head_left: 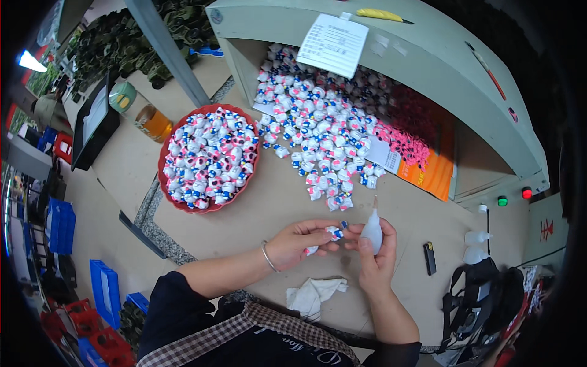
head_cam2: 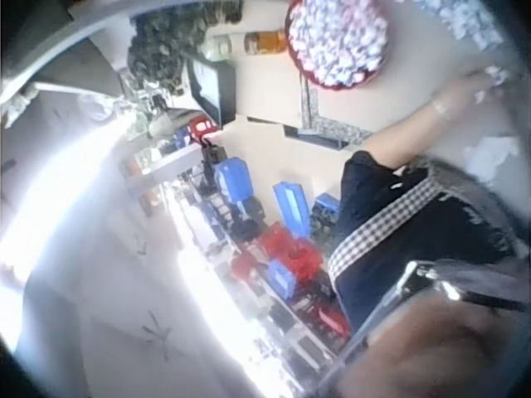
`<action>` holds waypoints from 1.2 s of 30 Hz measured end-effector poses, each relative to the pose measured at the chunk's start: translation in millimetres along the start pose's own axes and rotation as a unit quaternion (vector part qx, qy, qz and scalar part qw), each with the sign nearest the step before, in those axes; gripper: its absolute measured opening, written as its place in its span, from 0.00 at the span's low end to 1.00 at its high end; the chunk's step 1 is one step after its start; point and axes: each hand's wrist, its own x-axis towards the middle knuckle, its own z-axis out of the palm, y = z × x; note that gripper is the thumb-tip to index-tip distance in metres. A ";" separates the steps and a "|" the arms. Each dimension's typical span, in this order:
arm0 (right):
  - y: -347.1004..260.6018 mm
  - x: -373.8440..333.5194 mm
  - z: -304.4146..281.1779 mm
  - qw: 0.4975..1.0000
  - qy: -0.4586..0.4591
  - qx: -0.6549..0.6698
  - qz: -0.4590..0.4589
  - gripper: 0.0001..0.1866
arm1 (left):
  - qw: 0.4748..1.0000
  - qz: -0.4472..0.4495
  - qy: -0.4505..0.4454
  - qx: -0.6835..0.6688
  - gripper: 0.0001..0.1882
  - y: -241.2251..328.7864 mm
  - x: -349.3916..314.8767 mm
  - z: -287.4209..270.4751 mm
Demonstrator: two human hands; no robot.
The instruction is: The person applies glue from a glue bottle to small plastic parts to assemble small figurines.
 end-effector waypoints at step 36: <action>1.1 -19.3 -25.9 0.999 0.011 0.053 -0.009 0.13 | 1.000 0.012 0.004 0.021 0.18 0.1 3.3 -4.9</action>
